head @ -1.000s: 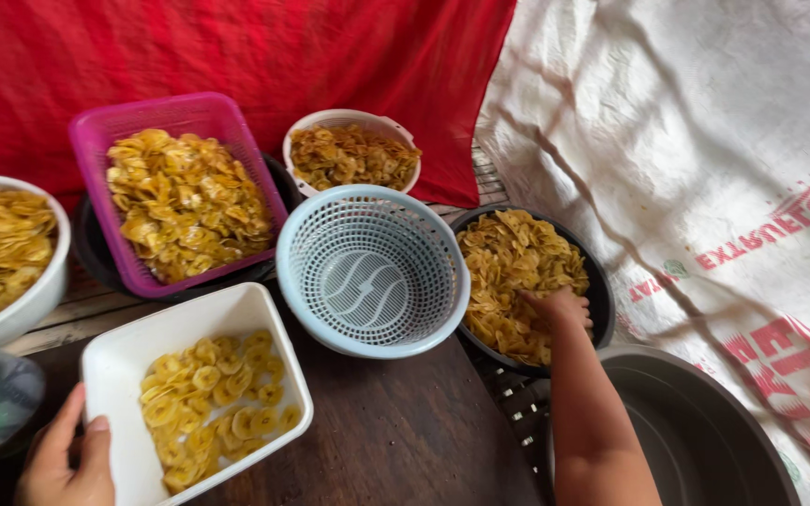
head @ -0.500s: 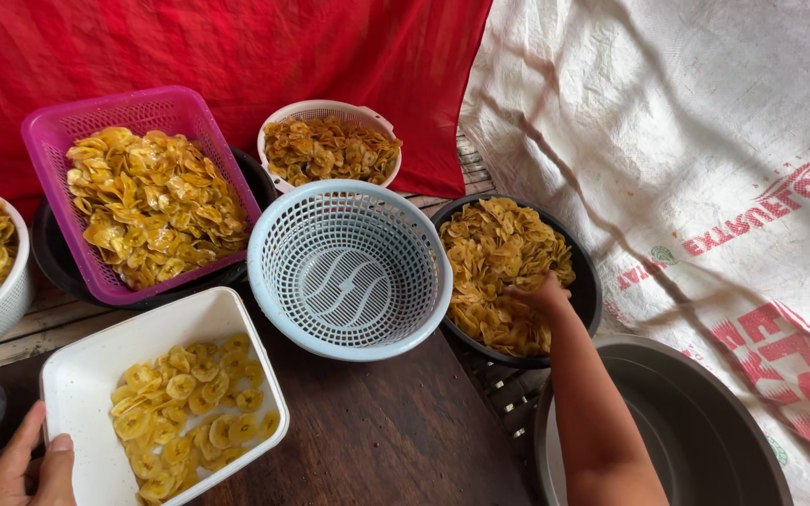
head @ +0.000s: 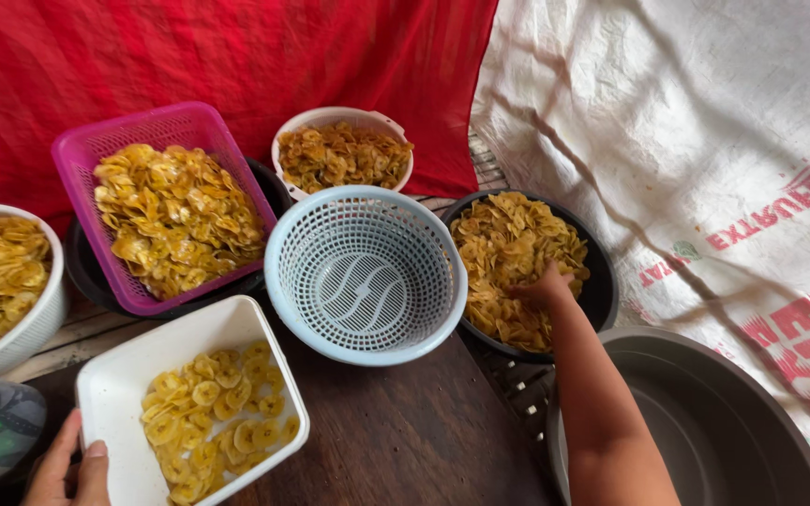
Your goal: The person mixes sliced banana chips with a liquid sauce in a white container by shaking it. They then transfer the chips between various bowls and baskets, adding more sauce from a metal bowl and a plastic cup using a green scoop.
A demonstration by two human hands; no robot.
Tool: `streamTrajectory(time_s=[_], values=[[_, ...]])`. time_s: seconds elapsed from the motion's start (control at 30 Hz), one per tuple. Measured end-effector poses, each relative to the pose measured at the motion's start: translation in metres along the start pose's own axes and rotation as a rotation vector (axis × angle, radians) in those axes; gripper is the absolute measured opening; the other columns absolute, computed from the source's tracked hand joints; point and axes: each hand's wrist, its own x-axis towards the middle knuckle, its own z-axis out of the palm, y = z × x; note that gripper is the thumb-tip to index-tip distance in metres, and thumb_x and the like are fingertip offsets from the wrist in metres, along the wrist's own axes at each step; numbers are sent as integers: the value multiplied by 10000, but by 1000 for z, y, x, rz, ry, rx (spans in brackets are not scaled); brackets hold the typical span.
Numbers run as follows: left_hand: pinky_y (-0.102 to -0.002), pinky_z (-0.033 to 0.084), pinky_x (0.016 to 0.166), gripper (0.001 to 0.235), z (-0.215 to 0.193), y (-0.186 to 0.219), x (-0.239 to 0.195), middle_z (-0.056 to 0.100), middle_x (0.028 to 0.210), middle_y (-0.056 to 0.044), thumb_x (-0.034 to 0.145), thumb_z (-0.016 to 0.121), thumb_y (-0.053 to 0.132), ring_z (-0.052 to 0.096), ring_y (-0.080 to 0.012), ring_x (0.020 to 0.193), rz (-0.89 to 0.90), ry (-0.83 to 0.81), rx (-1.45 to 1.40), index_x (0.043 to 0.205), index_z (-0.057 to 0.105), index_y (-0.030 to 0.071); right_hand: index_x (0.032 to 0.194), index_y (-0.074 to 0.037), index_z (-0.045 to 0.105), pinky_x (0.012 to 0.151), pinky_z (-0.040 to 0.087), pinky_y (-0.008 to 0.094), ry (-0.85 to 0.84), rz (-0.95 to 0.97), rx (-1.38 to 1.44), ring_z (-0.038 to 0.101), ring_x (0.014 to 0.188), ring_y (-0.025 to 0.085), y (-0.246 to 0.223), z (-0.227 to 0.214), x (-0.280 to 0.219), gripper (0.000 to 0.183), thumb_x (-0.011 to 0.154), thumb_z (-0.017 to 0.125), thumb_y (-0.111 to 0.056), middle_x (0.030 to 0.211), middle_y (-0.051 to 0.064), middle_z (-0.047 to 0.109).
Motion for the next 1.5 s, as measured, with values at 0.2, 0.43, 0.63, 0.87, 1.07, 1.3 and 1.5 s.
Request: streamTrajectory(time_s=[0.2, 0.43, 0.63, 0.87, 1.07, 1.3, 1.5], values=[[-317, 530, 879, 479, 5, 21, -5, 652, 1245, -250, 1002, 651, 55, 679, -202, 958, 11, 33, 31, 1476, 601, 10, 1557, -252, 372, 1030, 528, 465, 75, -124, -157, 598, 1232, 489, 11, 10, 8, 1136, 609, 990, -355, 1593, 303, 209], [-282, 521, 833, 508, 6, 46, -17, 697, 1206, -150, 978, 684, 82, 666, -141, 908, 18, 71, 33, 1484, 643, 105, 1517, -204, 408, 944, 577, 465, 91, -168, -182, 671, 1120, 450, 16, 16, 15, 975, 695, 907, -366, 1533, 322, 318], [-279, 508, 817, 531, 4, 57, -19, 709, 1130, -141, 979, 705, 99, 636, -141, 826, -33, 69, 90, 1507, 651, 122, 1556, -157, 314, 970, 542, 457, 56, -245, -190, 634, 1142, 432, 16, 21, 20, 1098, 681, 937, -384, 1443, 344, 414], [-261, 515, 844, 514, 6, 62, -14, 699, 1202, -93, 949, 685, 116, 665, -75, 875, 15, 63, 42, 1461, 641, 118, 1410, -133, 547, 982, 519, 472, 131, -380, -285, 550, 1258, 401, 11, 14, 28, 781, 734, 890, -321, 1286, 205, 675], [-286, 511, 840, 521, 4, 73, -17, 697, 1219, -110, 977, 688, 129, 638, -127, 839, -46, 54, 98, 1495, 632, 142, 1345, -142, 611, 882, 599, 428, 66, -330, -92, 731, 1029, 328, 13, -15, 19, 651, 757, 852, -287, 1205, 188, 738], [-320, 508, 863, 452, 5, 100, -21, 701, 1215, -145, 987, 660, 127, 666, -200, 964, 93, 93, 95, 1438, 638, 95, 1289, -97, 618, 764, 623, 433, -16, -349, 323, 719, 943, 281, -2, -58, -2, 550, 786, 824, -172, 1200, 119, 681], [-335, 511, 846, 405, 12, 126, -25, 713, 1183, -150, 973, 636, 128, 675, -234, 982, 75, 131, 23, 1375, 633, 76, 1287, -112, 618, 762, 581, 349, -141, -642, 634, 699, 952, 192, -87, -88, -96, 516, 824, 829, -195, 1152, 84, 700]])
